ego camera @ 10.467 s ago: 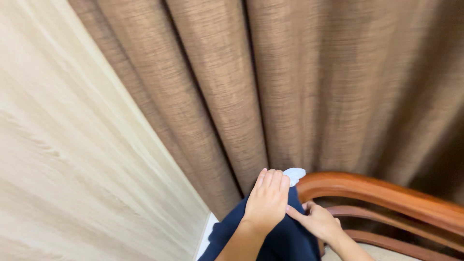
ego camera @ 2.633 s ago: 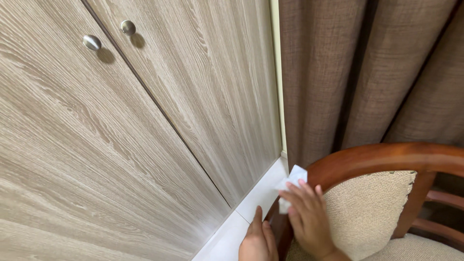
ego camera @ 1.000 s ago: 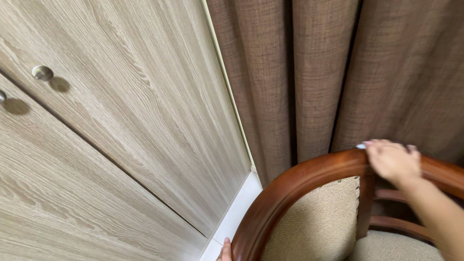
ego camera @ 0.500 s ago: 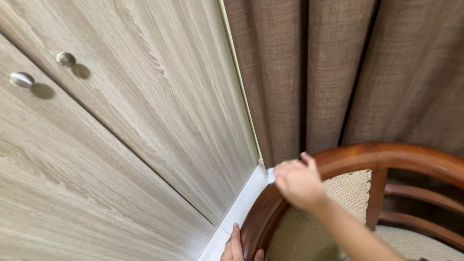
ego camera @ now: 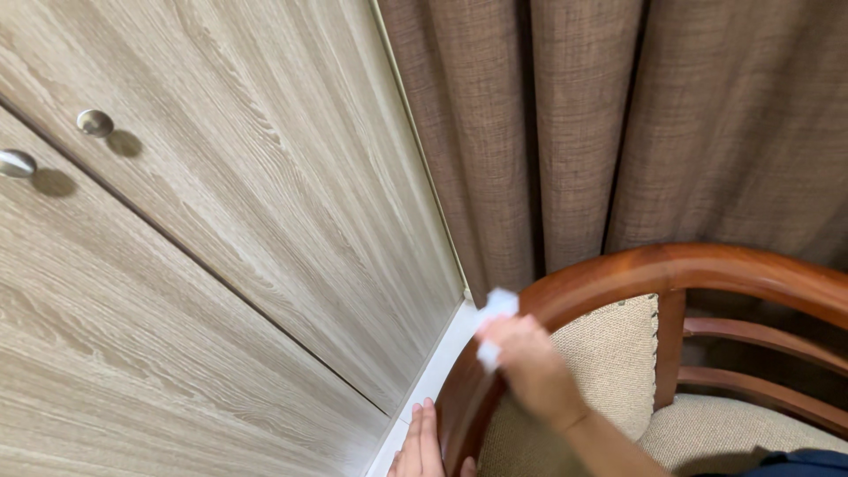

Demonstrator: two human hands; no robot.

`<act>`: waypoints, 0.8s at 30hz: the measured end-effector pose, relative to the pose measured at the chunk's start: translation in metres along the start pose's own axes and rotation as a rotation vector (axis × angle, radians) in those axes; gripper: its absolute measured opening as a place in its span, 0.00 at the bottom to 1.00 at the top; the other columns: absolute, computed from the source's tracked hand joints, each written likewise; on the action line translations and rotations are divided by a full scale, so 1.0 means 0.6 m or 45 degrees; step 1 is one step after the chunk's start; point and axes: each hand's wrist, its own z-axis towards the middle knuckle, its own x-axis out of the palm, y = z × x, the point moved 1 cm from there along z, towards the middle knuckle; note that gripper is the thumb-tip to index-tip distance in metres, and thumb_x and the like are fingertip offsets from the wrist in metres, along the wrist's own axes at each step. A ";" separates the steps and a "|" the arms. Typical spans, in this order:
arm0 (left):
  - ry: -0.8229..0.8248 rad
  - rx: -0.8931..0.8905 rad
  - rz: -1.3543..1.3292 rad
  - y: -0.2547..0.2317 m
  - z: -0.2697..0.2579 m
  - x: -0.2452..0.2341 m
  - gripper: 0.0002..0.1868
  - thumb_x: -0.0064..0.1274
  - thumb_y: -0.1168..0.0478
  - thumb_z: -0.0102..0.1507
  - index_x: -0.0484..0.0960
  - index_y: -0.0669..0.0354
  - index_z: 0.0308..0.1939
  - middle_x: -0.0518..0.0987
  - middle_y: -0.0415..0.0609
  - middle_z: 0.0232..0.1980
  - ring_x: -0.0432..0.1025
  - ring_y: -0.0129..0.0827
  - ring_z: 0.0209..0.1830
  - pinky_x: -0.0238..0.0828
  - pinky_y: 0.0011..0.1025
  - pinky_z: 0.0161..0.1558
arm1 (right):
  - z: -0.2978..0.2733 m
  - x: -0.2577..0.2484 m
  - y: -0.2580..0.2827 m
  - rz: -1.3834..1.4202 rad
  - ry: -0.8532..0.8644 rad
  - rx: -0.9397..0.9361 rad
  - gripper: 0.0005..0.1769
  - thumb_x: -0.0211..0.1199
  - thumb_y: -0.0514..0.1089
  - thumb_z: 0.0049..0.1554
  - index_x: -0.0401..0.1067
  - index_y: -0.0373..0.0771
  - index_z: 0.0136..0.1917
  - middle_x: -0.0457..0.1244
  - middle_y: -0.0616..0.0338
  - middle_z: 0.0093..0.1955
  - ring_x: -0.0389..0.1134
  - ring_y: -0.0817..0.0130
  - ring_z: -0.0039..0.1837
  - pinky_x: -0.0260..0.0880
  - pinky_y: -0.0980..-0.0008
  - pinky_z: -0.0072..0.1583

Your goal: The person wipes the wooden frame and fabric seat of a chair using a white cloth, moving across the armrests, back support slats, and the seat surface.

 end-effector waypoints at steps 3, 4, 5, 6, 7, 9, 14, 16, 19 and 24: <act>0.050 0.044 0.040 -0.021 0.007 -0.019 0.58 0.75 0.58 0.41 0.62 0.71 0.71 0.69 0.76 0.68 0.72 0.59 0.65 0.69 0.48 0.58 | -0.012 -0.022 -0.064 -0.229 -0.178 0.356 0.19 0.53 0.35 0.64 0.71 0.40 0.67 0.65 0.51 0.71 0.63 0.56 0.75 0.52 0.54 0.80; 0.067 0.008 0.033 -0.024 0.006 -0.021 0.58 0.75 0.58 0.42 0.61 0.70 0.71 0.69 0.75 0.68 0.72 0.58 0.65 0.69 0.48 0.59 | -0.015 -0.025 -0.078 -0.234 -0.213 0.465 0.20 0.53 0.35 0.64 0.71 0.39 0.69 0.63 0.50 0.72 0.61 0.55 0.76 0.51 0.54 0.80; 0.084 -0.027 0.026 -0.026 0.006 -0.022 0.58 0.76 0.58 0.42 0.61 0.69 0.72 0.69 0.74 0.69 0.72 0.57 0.65 0.69 0.47 0.61 | -0.017 -0.028 -0.093 -0.238 -0.248 0.575 0.22 0.53 0.35 0.64 0.70 0.38 0.70 0.61 0.49 0.74 0.58 0.53 0.78 0.49 0.54 0.80; 0.103 -0.060 0.023 -0.026 0.005 -0.021 0.58 0.76 0.58 0.43 0.61 0.68 0.73 0.69 0.72 0.69 0.71 0.57 0.65 0.69 0.46 0.62 | -0.024 -0.031 -0.103 -0.243 -0.287 0.687 0.23 0.53 0.34 0.65 0.69 0.38 0.72 0.59 0.49 0.75 0.56 0.52 0.79 0.48 0.54 0.80; 0.080 -0.055 0.006 -0.028 0.004 -0.019 0.58 0.75 0.59 0.42 0.61 0.68 0.72 0.70 0.72 0.68 0.71 0.57 0.66 0.69 0.46 0.62 | -0.035 -0.038 -0.112 -0.272 -0.340 0.775 0.24 0.51 0.34 0.65 0.68 0.39 0.73 0.59 0.49 0.76 0.56 0.53 0.79 0.50 0.57 0.79; 0.031 -0.045 -0.022 -0.027 0.004 -0.016 0.58 0.74 0.60 0.40 0.62 0.69 0.72 0.71 0.72 0.67 0.70 0.58 0.67 0.70 0.45 0.62 | -0.051 -0.051 -0.131 -0.321 -0.447 0.951 0.26 0.49 0.33 0.65 0.67 0.41 0.75 0.57 0.49 0.78 0.56 0.55 0.79 0.55 0.63 0.78; 0.052 -0.001 -0.038 -0.037 0.000 -0.042 0.56 0.69 0.60 0.45 0.57 0.66 0.74 0.68 0.72 0.69 0.67 0.60 0.69 0.68 0.47 0.62 | -0.064 -0.030 -0.136 -0.394 -0.654 0.909 0.25 0.53 0.32 0.65 0.63 0.31 0.75 0.55 0.37 0.79 0.55 0.46 0.79 0.55 0.57 0.76; 0.142 -0.044 -0.013 -0.049 -0.006 -0.060 0.56 0.68 0.60 0.48 0.54 0.65 0.76 0.65 0.72 0.71 0.65 0.59 0.71 0.66 0.47 0.63 | -0.068 -0.022 -0.129 -0.414 -0.678 0.907 0.26 0.55 0.32 0.64 0.64 0.30 0.75 0.55 0.34 0.78 0.57 0.42 0.77 0.57 0.56 0.74; 0.131 -0.039 -0.035 -0.066 -0.003 -0.078 0.56 0.67 0.60 0.48 0.53 0.64 0.76 0.65 0.72 0.72 0.65 0.59 0.72 0.65 0.46 0.64 | -0.081 -0.019 -0.123 -0.437 -0.650 0.948 0.26 0.54 0.31 0.61 0.68 0.33 0.72 0.59 0.38 0.76 0.62 0.43 0.74 0.61 0.58 0.73; 0.071 0.014 -0.109 -0.069 -0.007 -0.087 0.54 0.65 0.60 0.49 0.55 0.66 0.76 0.67 0.71 0.70 0.65 0.60 0.71 0.66 0.45 0.63 | -0.150 -0.018 -0.088 -0.488 -0.443 0.978 0.26 0.55 0.29 0.55 0.75 0.39 0.65 0.64 0.44 0.70 0.67 0.47 0.70 0.64 0.59 0.74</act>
